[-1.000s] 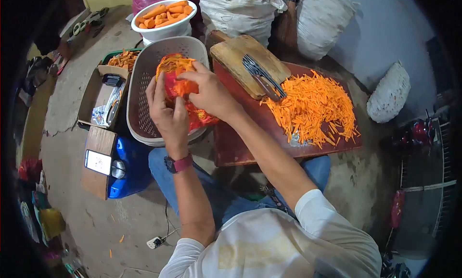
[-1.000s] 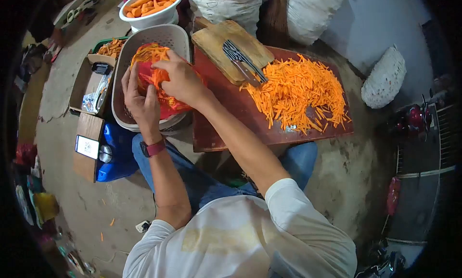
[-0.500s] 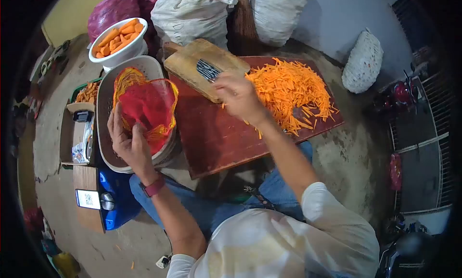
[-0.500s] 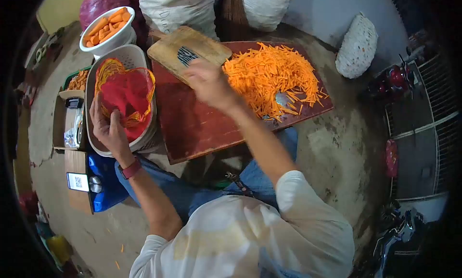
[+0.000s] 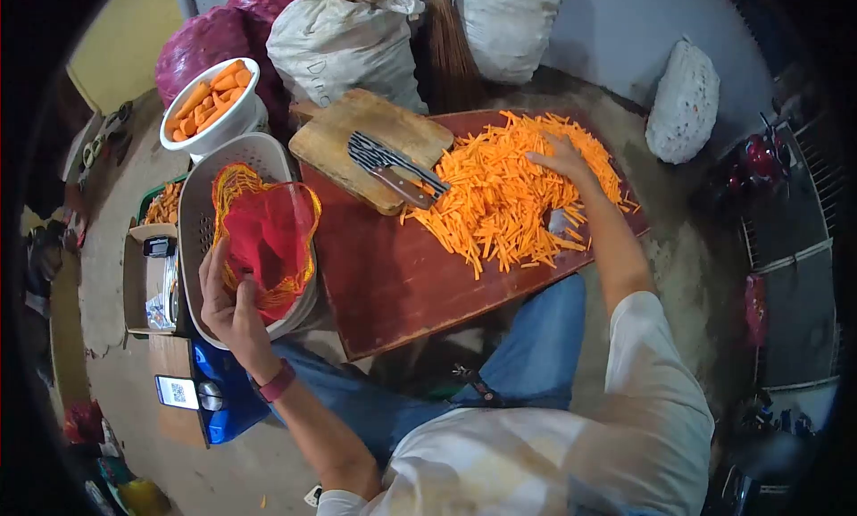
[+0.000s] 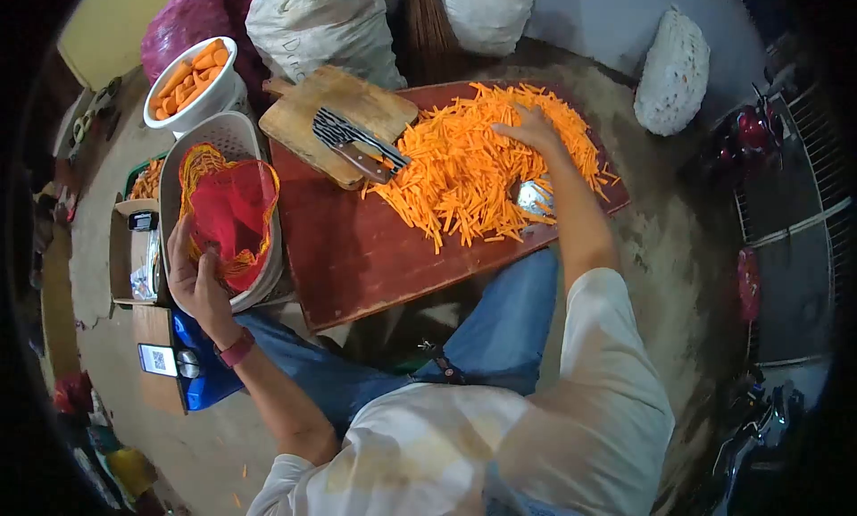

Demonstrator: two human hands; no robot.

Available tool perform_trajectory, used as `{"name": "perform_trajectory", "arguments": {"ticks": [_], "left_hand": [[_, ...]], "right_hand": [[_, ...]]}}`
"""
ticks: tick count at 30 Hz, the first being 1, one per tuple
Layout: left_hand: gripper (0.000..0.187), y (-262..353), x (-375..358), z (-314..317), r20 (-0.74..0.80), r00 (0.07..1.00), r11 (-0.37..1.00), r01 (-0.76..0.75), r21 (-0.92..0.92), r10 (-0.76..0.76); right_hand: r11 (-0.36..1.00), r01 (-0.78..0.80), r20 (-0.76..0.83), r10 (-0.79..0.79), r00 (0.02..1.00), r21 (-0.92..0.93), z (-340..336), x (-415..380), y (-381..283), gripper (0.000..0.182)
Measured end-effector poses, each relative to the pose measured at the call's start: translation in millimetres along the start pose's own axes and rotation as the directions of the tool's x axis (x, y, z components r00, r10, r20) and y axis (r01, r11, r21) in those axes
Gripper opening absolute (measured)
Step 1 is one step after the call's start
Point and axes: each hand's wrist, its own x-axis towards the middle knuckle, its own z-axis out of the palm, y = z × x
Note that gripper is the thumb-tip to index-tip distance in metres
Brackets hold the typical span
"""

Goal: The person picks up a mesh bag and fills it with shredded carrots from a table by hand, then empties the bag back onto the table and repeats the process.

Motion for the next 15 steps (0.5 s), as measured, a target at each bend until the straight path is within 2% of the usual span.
{"name": "perform_trajectory", "arguments": {"ticks": [1,4,6,7,10,11,14,15], "left_hand": [[0.057,1.0,0.6,2.0,-0.011,1.000,1.000,0.016,-0.026,-0.016],[0.057,5.2,-0.1,8.7,-0.038,0.994,0.987,0.098,-0.126,-0.104],[0.057,2.6,0.1,6.5,-0.039,0.981,0.962,0.179,-0.207,-0.191],[0.056,-2.9,0.2,6.5,-0.051,0.984,0.959,0.153,-0.237,-0.170],[0.055,-10.4,1.4,9.4,-0.081,0.993,0.976,0.065,-0.208,-0.083],[0.055,-6.9,1.1,9.5,-0.077,0.991,0.969,0.089,-0.231,-0.109],[0.056,5.2,-1.0,8.8,-0.065,0.984,0.947,0.137,-0.292,-0.163],[0.056,7.7,-1.0,6.9,-0.063,0.984,0.942,0.140,-0.305,-0.166]], "right_hand": [[0.995,-0.026,0.032,0.029,0.999,-0.099,-4.1,-8.4,-12.1,0.122],[0.995,0.089,0.162,-0.096,0.982,0.047,-6.3,-18.1,-5.3,0.119],[0.997,0.071,0.122,-0.070,0.990,-0.003,4.2,-27.7,-0.7,0.113],[0.997,0.065,0.099,-0.061,0.993,-0.029,8.7,-32.8,1.8,0.109],[0.985,0.125,0.013,-0.128,0.992,0.116,13.0,-57.3,-1.5,0.100],[0.943,0.178,0.089,-0.210,0.974,0.281,8.5,-58.4,-2.2,0.097],[0.948,0.175,-0.147,-0.140,0.979,0.266,19.2,-76.0,-5.6,0.091],[0.947,0.102,-0.142,-0.061,0.988,0.305,19.3,-80.3,-5.8,0.089]]}}
